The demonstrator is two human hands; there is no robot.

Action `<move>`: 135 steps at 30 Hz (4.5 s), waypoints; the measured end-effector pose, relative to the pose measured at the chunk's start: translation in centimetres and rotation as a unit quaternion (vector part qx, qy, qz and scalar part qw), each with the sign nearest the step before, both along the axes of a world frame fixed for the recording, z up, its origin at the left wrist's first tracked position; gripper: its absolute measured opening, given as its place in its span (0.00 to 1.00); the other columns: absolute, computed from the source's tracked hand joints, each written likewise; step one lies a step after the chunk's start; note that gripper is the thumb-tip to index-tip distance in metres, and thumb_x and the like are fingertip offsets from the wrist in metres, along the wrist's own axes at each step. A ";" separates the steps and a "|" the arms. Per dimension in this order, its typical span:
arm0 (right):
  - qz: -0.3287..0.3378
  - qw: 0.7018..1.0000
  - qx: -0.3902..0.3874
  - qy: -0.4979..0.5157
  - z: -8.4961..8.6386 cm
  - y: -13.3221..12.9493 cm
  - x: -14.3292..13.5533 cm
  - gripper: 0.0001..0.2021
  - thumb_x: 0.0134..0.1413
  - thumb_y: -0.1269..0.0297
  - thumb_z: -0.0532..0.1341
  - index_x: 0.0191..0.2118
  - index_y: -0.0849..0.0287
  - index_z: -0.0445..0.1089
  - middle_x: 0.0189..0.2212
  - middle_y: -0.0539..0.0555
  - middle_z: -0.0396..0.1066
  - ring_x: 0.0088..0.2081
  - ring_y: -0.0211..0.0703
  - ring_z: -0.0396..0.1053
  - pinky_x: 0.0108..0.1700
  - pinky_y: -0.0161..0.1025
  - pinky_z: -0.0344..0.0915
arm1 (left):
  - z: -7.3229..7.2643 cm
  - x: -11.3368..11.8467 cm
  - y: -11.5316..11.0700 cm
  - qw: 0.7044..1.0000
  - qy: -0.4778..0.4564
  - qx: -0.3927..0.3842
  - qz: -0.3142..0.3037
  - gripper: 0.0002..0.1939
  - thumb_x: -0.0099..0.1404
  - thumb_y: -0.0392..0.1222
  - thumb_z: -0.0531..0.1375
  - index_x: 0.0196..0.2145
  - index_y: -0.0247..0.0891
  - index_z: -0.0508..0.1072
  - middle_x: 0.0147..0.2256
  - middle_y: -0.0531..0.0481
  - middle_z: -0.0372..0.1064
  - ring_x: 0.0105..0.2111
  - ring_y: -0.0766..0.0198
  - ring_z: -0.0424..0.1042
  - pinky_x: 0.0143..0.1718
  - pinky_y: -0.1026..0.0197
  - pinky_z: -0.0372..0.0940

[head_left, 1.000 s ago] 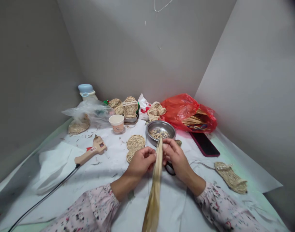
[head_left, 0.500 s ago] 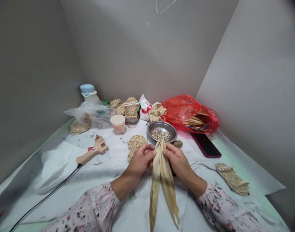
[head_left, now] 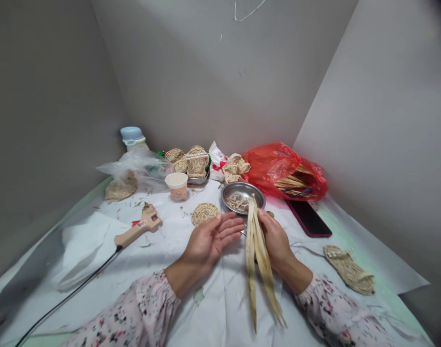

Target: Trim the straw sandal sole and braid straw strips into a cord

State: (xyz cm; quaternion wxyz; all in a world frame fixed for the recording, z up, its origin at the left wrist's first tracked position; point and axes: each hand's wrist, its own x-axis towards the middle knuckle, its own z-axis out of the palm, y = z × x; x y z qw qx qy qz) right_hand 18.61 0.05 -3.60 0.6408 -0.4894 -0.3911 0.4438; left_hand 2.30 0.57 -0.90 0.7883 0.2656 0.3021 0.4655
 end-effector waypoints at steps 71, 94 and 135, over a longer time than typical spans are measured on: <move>0.164 0.986 0.032 0.009 0.6 -1.0 -0.6 0.21 0.47 0.64 0.64 0.49 0.55 0.66 0.38 0.51 0.71 0.38 0.43 0.68 0.39 0.37 0.64 | -0.1 0.4 -0.7 0.985 0.148 0.086 -0.023 0.18 0.55 0.51 0.66 0.32 0.32 0.71 0.25 0.50 0.70 0.23 0.70 0.68 0.24 0.69 0.61; 0.188 0.918 -0.022 0.349 2.1 -0.2 0.9 0.23 0.58 0.50 0.55 0.47 0.65 0.72 0.38 0.61 0.76 0.42 0.47 0.73 0.43 0.39 0.69 | -0.3 0.2 -0.4 0.992 0.101 0.063 0.048 0.15 0.49 0.36 0.65 0.36 0.34 0.69 0.29 0.52 0.70 0.26 0.69 0.67 0.30 0.66 0.61; 0.142 0.940 0.020 0.309 1.4 0.2 0.7 0.13 0.52 0.66 0.65 0.44 0.65 0.73 0.41 0.61 0.76 0.43 0.44 0.74 0.44 0.34 0.71 | -0.2 0.2 -0.4 0.992 0.109 0.038 0.057 0.18 0.46 0.36 0.64 0.37 0.34 0.73 0.27 0.52 0.72 0.26 0.64 0.70 0.28 0.65 0.61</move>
